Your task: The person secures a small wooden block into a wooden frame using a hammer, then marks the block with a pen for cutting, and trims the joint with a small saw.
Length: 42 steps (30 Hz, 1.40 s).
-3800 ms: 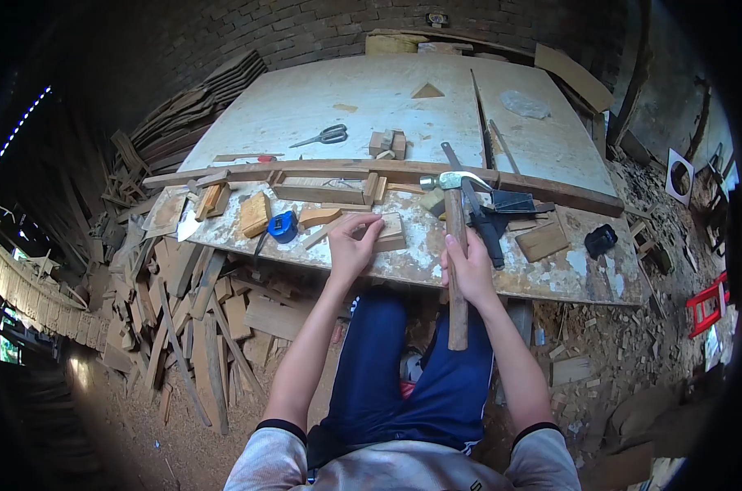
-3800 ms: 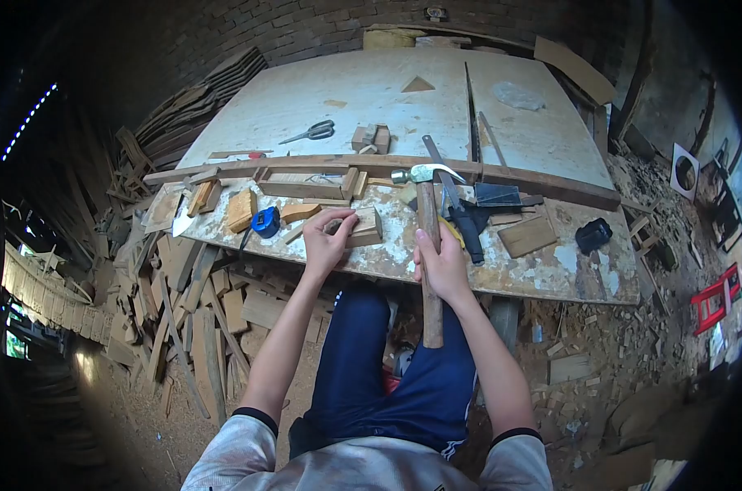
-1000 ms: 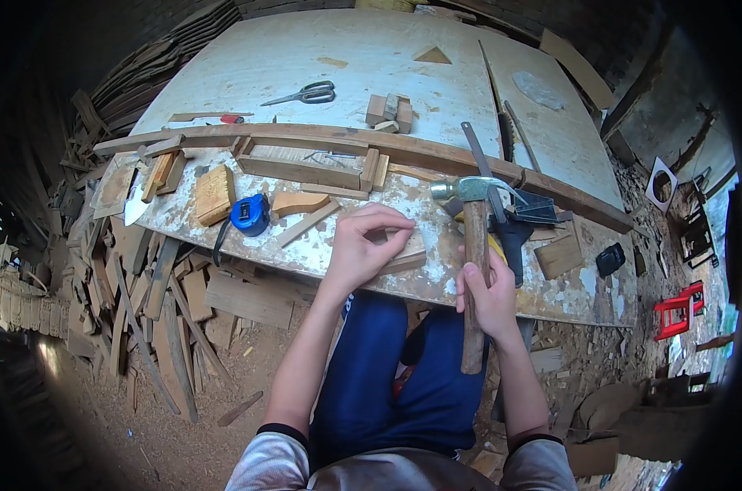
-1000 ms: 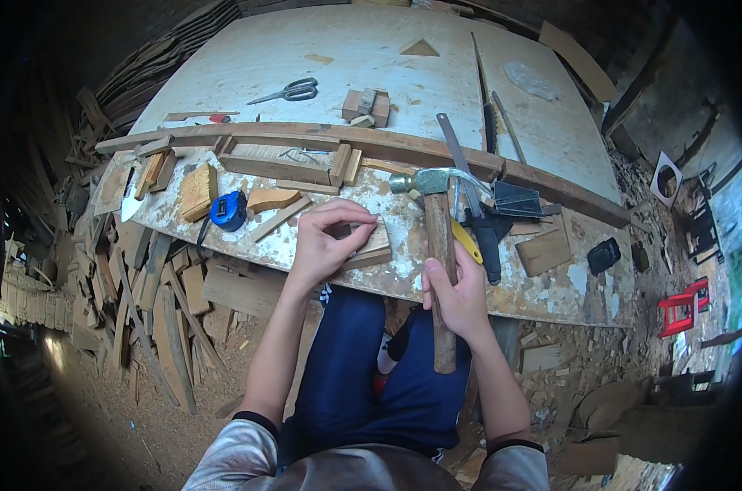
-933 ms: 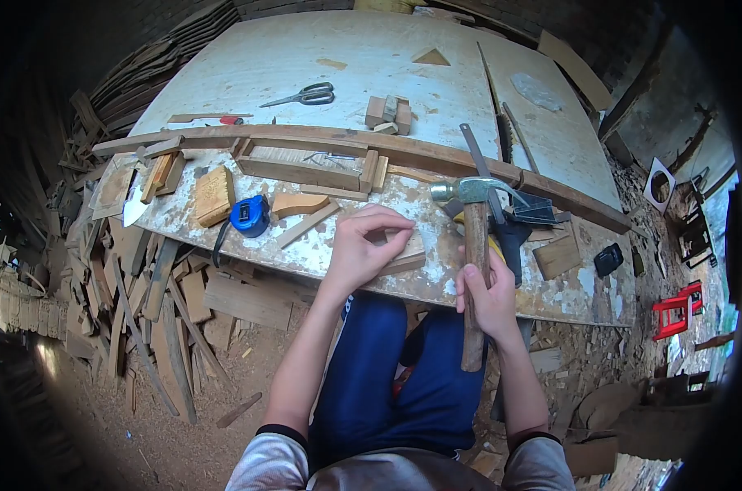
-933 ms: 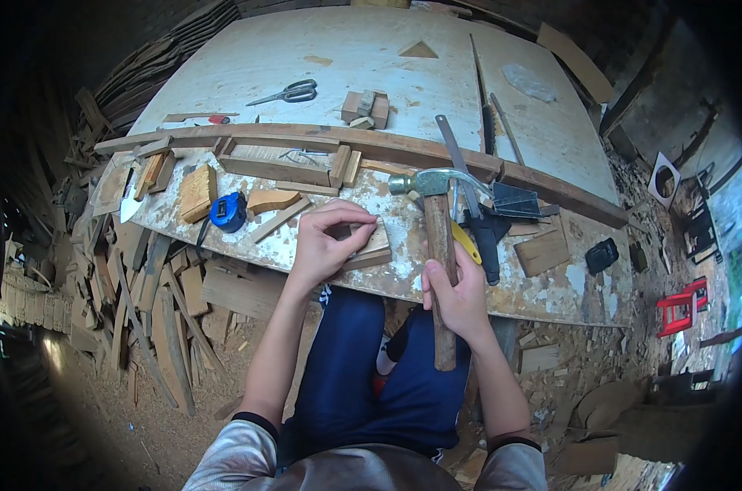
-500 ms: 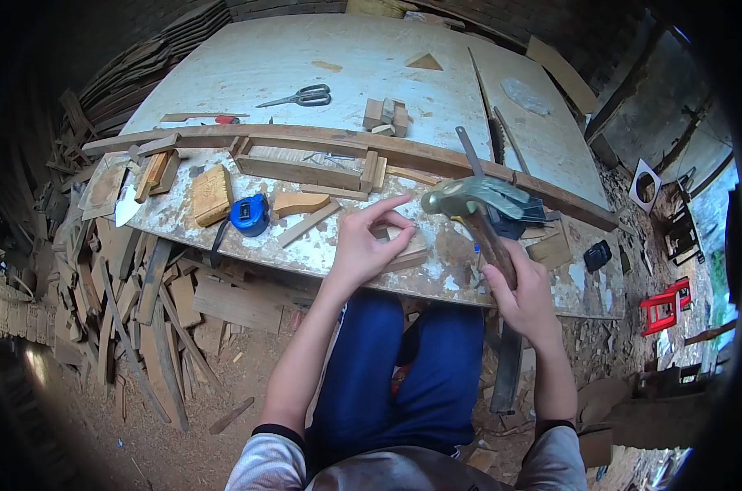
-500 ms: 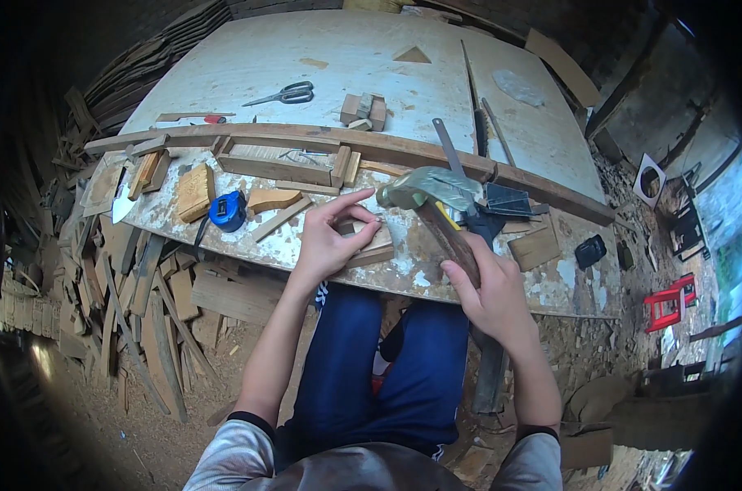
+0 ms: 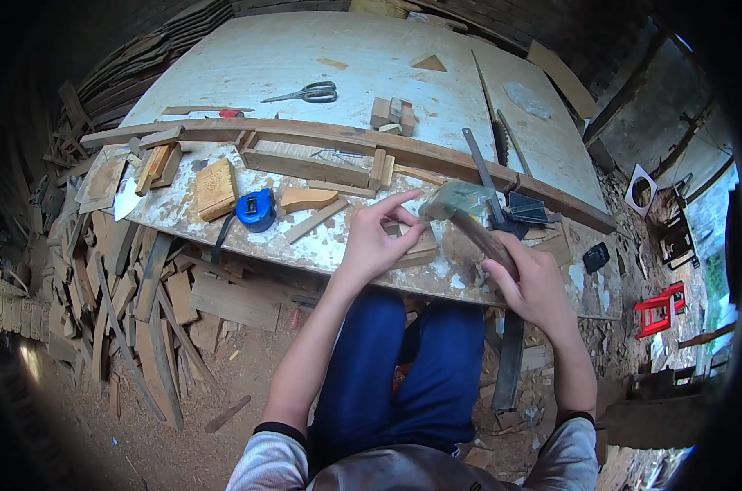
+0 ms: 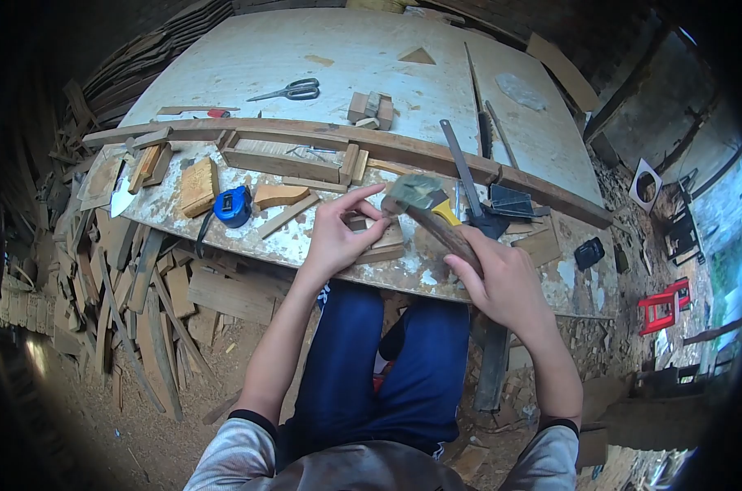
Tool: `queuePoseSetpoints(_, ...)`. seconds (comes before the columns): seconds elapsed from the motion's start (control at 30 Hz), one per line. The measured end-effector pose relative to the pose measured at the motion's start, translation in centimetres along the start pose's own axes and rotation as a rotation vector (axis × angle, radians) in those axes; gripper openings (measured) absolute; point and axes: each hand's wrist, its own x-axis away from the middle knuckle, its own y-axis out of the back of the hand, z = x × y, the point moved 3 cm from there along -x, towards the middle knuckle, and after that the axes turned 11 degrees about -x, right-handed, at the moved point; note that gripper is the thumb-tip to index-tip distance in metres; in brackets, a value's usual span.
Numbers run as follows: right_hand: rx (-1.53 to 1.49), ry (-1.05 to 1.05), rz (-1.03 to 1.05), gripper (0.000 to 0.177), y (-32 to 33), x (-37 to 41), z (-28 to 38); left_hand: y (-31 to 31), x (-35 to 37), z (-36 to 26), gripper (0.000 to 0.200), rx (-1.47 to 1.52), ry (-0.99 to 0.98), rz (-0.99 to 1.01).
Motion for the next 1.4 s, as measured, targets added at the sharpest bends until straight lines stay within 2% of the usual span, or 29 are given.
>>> queuePoseSetpoints(0.1,-0.076,0.002,-0.059,0.037,0.4,0.2,0.0,0.0,0.1,-0.6,0.053,-0.013,-0.021,-0.009)
queuePoseSetpoints(0.23,-0.117,-0.061,-0.057,0.037,1.0,0.5,-0.5,-0.6,0.1,-0.2,0.039,-0.027,-0.044,0.04)
queuePoseSetpoints(0.4,-0.087,-0.013,-0.082,0.037,1.3,1.2,-0.8,-0.8,0.1,-0.5,0.023,-0.074,-0.11,0.045)
queuePoseSetpoints(0.5,-0.1,-0.003,-0.101,0.037,1.5,1.5,-0.5,-0.8,0.3,-1.0,0.041,-0.083,-0.032,0.032)
queuePoseSetpoints(0.6,-0.126,0.005,-0.106,0.038,1.4,1.7,-0.5,-0.7,0.2,-1.4,0.068,-0.006,-0.003,0.012)
queuePoseSetpoints(0.7,-0.073,0.038,-0.118,0.038,1.5,1.5,-0.4,-0.7,-0.1,-1.1,0.084,-0.088,-0.099,0.045)
queuePoseSetpoints(0.83,-0.121,0.003,-0.101,0.039,1.6,1.4,-0.2,-0.8,-0.3,-1.6,0.084,-0.103,-0.05,0.076)
queuePoseSetpoints(1.0,-0.015,-0.008,0.003,0.037,1.6,0.7,-0.1,-0.7,-0.6,-2.2,0.086,-0.12,0.026,0.106)
queuePoseSetpoints(1.13,-0.137,-0.007,-0.079,0.038,0.7,1.3,-1.0,-0.8,-0.5,-1.8,0.087,-0.111,-0.024,0.063)
queuePoseSetpoints(1.23,-0.085,-0.059,0.014,0.037,1.1,0.9,-1.0,-0.9,-0.3,-2.0,0.088,-0.092,0.002,0.071)
queuePoseSetpoints(1.4,-0.204,-0.076,-0.093,0.036,1.7,1.2,0.0,-0.9,-0.4,-2.0,0.088,-0.078,0.018,0.091)
